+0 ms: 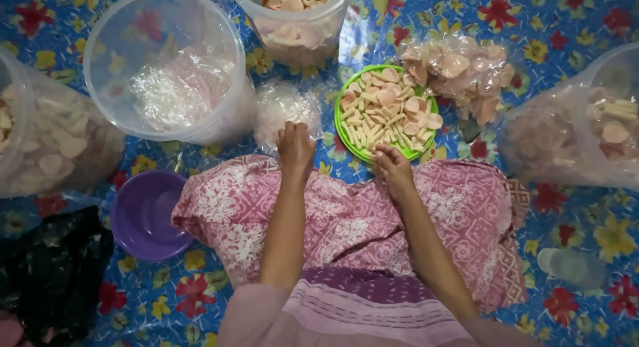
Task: The person sorts sliced food items from a green plate and puts them into clear containers by hand while sitting on the floor.
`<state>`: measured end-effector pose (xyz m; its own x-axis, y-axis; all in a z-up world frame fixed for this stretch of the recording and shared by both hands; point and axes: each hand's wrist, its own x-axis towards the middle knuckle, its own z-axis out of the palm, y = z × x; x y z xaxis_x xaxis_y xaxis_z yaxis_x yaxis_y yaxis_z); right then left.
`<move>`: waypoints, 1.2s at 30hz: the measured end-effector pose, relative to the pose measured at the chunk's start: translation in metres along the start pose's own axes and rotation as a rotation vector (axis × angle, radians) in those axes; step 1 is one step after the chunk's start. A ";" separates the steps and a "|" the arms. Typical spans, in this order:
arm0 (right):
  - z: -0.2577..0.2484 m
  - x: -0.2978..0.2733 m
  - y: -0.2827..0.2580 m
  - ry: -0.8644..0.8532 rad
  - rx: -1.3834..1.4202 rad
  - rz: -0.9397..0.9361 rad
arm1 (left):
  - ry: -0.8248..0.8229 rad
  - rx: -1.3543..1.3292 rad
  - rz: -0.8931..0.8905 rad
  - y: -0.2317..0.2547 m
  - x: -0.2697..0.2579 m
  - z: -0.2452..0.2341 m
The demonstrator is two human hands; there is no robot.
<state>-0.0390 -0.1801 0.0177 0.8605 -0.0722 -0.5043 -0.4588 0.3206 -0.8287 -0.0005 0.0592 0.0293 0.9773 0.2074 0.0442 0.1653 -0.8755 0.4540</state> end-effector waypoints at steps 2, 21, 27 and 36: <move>-0.001 -0.004 0.002 -0.005 0.002 -0.001 | -0.033 -0.013 -0.008 0.002 -0.003 -0.005; 0.003 0.003 0.010 -0.066 -0.063 -0.044 | 0.173 0.182 0.064 -0.074 0.057 0.002; -0.003 0.009 0.018 -0.081 -0.081 -0.050 | 0.130 -0.168 -0.023 -0.046 0.038 -0.045; 0.017 -0.008 0.003 -0.231 -0.075 -0.097 | -0.161 -1.214 -0.274 0.020 -0.013 -0.037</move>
<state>-0.0437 -0.1628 0.0240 0.9250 0.1208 -0.3603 -0.3796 0.2512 -0.8904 -0.0142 0.0549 0.0706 0.9493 0.1884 -0.2516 0.2204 0.1719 0.9602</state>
